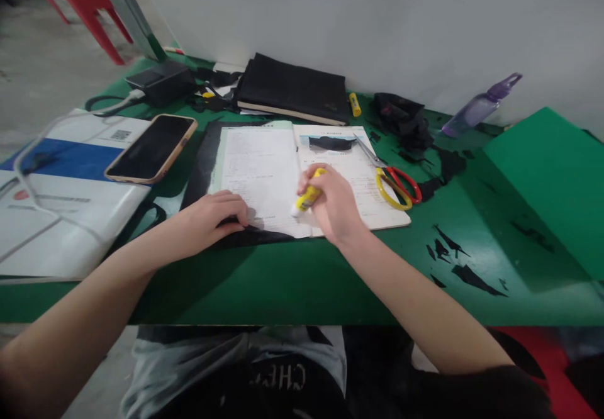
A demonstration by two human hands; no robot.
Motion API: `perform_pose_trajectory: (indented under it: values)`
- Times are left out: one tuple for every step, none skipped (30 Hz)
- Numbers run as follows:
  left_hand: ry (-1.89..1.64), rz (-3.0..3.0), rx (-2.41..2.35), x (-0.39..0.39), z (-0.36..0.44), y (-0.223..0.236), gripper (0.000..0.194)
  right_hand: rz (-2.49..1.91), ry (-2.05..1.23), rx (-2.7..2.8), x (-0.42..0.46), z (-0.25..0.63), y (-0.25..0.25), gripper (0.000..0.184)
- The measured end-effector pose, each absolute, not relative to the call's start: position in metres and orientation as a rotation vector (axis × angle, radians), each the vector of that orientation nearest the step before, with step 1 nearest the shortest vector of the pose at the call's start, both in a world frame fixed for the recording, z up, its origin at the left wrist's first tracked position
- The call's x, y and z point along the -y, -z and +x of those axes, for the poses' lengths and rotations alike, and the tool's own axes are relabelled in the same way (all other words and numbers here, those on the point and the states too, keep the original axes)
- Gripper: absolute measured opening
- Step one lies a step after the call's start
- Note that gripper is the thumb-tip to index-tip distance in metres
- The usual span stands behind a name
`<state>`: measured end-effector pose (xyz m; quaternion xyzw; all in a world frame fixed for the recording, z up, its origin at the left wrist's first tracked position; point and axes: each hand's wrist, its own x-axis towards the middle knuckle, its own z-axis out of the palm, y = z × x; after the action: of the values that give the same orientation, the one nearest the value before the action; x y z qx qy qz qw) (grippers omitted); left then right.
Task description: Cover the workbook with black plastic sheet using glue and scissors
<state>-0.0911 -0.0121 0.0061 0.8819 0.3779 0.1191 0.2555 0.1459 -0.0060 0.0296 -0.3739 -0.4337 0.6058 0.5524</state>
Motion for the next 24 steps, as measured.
perform_pose_trajectory:
  values:
    - [-0.322,2.399,-1.015,0.012,-0.091,-0.007,0.010,-0.865,-1.525,1.000,0.007,0.135,-0.032,0.011]
    - [-0.319,2.403,-1.004,0.011,-0.091,-0.008,0.011,-0.855,-1.585,0.990,0.006,0.125,-0.034,0.019]
    - [-0.316,2.404,-0.999,0.011,-0.091,-0.008,0.011,-0.851,-1.621,0.992,0.006,0.116,-0.036,0.025]
    - [-0.313,2.402,-1.000,0.011,-0.091,-0.009,0.011,-0.848,-1.644,0.997,0.004,0.108,-0.037,0.029]
    - [-0.310,2.396,-1.009,0.012,-0.091,-0.010,0.011,-0.846,-1.661,0.997,0.003,0.101,-0.038,0.032]
    - [-0.306,2.387,-1.026,0.012,-0.091,-0.010,0.010,-0.844,-1.681,0.988,0.001,0.095,-0.037,0.033]
    - [-0.302,2.372,-1.049,0.012,-0.091,-0.011,0.009,-0.843,-1.706,0.967,-0.001,0.090,-0.035,0.034]
    - [-0.299,2.355,-1.076,0.012,-0.091,-0.011,0.010,-0.844,-1.738,0.937,-0.003,0.086,-0.033,0.034]
    - [-0.297,2.340,-1.096,0.013,-0.091,-0.010,0.012,-0.846,-1.774,0.899,-0.005,0.084,-0.030,0.033]
    - [-0.295,2.330,-1.101,0.013,-0.091,-0.010,0.015,-0.846,-1.812,0.855,-0.006,0.082,-0.027,0.033]
    - [-0.294,2.326,-1.095,0.013,-0.091,-0.010,0.017,-0.840,-1.850,0.812,-0.007,0.082,-0.023,0.032]
    - [-0.297,2.325,-1.085,0.012,-0.091,-0.010,0.017,-0.824,-1.884,0.771,-0.008,0.082,-0.020,0.032]
    - [-0.303,2.327,-1.076,0.012,-0.092,-0.010,0.015,-0.798,-1.910,0.731,-0.010,0.083,-0.017,0.032]
    - [-0.311,2.327,-1.073,0.012,-0.093,-0.010,0.013,-0.764,-1.926,0.693,-0.011,0.084,-0.014,0.032]
    - [-0.321,2.319,-1.080,0.011,-0.093,-0.010,0.010,-0.727,-1.932,0.659,-0.012,0.085,-0.012,0.032]
    - [-0.329,2.305,-1.095,0.011,-0.094,-0.011,0.008,-0.694,-1.928,0.631,-0.012,0.086,-0.010,0.032]
    - [-0.332,2.285,-1.108,0.010,-0.095,-0.011,0.006,-0.671,-1.918,0.607,-0.013,0.087,-0.009,0.032]
    - [-0.330,2.263,-1.115,0.010,-0.095,-0.012,0.005,-0.660,-1.906,0.589,-0.014,0.087,-0.007,0.032]
    - [-0.328,2.241,-1.117,0.010,-0.096,-0.012,0.005,-0.660,-1.897,0.577,-0.014,0.087,-0.006,0.033]
    - [-0.328,2.222,-1.118,0.010,-0.096,-0.013,0.005,-0.665,-1.892,0.573,-0.014,0.086,-0.005,0.034]
    - [-0.328,2.209,-1.119,0.009,-0.096,-0.013,0.005,-0.673,-1.889,0.573,-0.014,0.086,-0.004,0.035]
    - [-0.332,2.203,-1.119,0.009,-0.097,-0.013,0.006,-0.679,-1.889,0.578,-0.014,0.085,-0.003,0.036]
    - [-0.337,2.202,-1.117,0.009,-0.097,-0.012,0.006,-0.682,-1.893,0.584,-0.014,0.085,-0.003,0.038]
    - [-0.341,2.205,-1.116,0.009,-0.096,-0.012,0.007,-0.683,-1.898,0.588,-0.014,0.084,-0.003,0.039]
